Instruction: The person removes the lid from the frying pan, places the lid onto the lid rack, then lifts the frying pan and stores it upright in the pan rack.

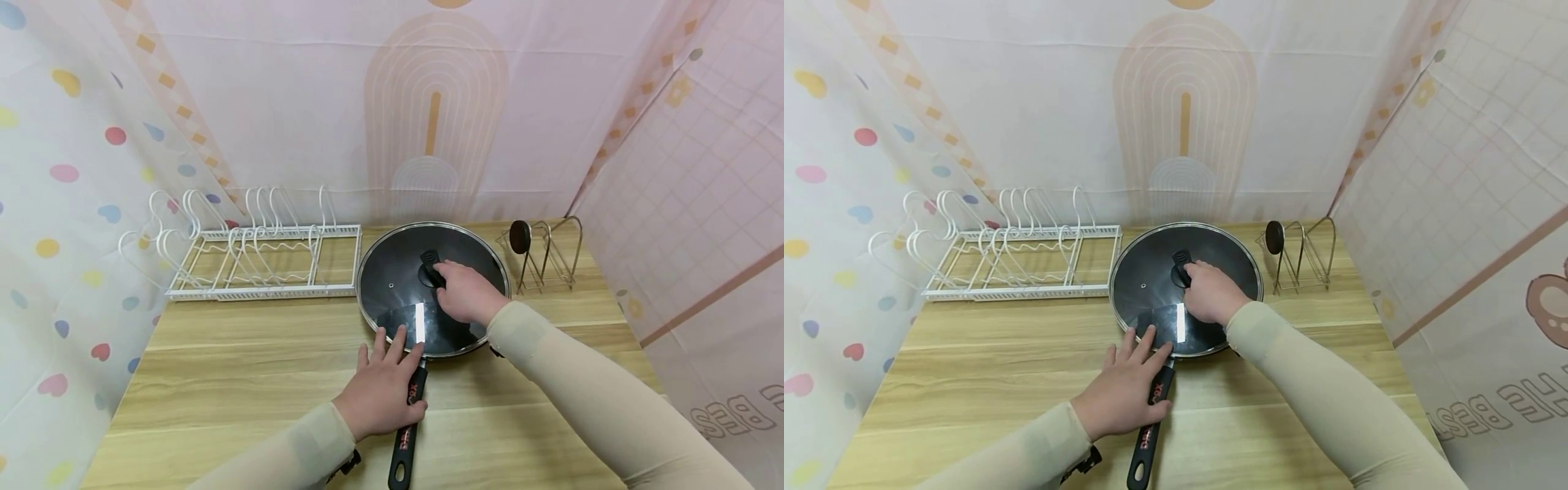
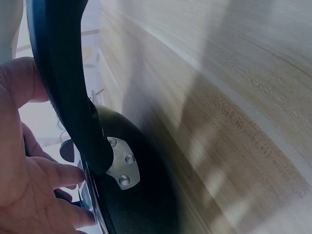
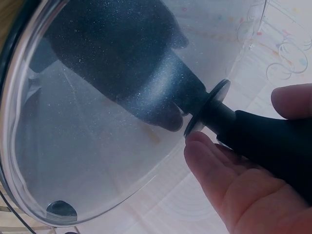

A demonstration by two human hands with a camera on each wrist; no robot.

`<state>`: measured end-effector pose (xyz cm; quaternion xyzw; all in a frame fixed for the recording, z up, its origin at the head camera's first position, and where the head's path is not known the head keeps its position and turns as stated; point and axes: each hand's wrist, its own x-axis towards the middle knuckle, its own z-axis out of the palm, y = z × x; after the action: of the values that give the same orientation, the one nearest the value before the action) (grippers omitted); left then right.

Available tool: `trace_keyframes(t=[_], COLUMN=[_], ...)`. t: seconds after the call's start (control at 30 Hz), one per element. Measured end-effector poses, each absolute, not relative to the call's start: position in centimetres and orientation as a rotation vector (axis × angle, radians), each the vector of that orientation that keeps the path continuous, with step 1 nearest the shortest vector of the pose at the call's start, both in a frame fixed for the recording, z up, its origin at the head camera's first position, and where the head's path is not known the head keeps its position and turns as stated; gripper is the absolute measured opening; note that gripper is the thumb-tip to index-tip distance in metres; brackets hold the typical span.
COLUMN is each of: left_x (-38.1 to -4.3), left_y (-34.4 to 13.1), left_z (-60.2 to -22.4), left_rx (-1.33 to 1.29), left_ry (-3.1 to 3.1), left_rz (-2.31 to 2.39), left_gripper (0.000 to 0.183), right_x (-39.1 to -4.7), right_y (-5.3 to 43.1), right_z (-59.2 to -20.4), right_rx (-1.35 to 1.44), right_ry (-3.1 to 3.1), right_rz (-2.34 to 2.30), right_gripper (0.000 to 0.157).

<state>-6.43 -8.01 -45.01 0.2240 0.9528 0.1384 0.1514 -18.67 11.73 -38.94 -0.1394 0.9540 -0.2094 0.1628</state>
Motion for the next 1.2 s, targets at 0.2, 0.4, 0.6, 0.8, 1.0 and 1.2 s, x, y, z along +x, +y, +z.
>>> trace_keyframes(t=[0.2,0.4,0.6,0.8,1.0,1.2], left_x=[-6.6,-7.0,-7.3,-7.6,-7.9,-8.3], left_y=[-8.2,-8.6,-8.8,-9.1,-9.5,-9.8], left_z=[-45.0,-44.9,-45.0,-45.0,-44.9,-44.9], left_rx=[0.664,0.688,0.689,0.692,0.697,0.696], left_ry=[2.748,2.748,2.732,2.72,2.721,2.708], left_rz=[0.383,0.357,0.346,0.35,0.349,0.342], left_gripper=[0.083,0.084,0.085,0.086,0.088,0.087], right_x=[-18.6,-18.7,-18.8,-18.8,-18.9,-19.0], right_y=[11.6,11.5,11.4,11.2,11.0,10.9], right_z=[-38.8,-39.1,-39.2,-39.1,-39.3,-39.5], right_rx=[-0.398,-0.403,-0.4,-0.382,-0.364,-0.335], right_ry=[2.727,2.756,2.76,2.755,2.765,2.774], right_rz=[-0.576,-0.569,-0.57,-0.571,-0.585,-0.611], right_gripper=[0.055,0.055,0.055,0.055,0.055,0.054])
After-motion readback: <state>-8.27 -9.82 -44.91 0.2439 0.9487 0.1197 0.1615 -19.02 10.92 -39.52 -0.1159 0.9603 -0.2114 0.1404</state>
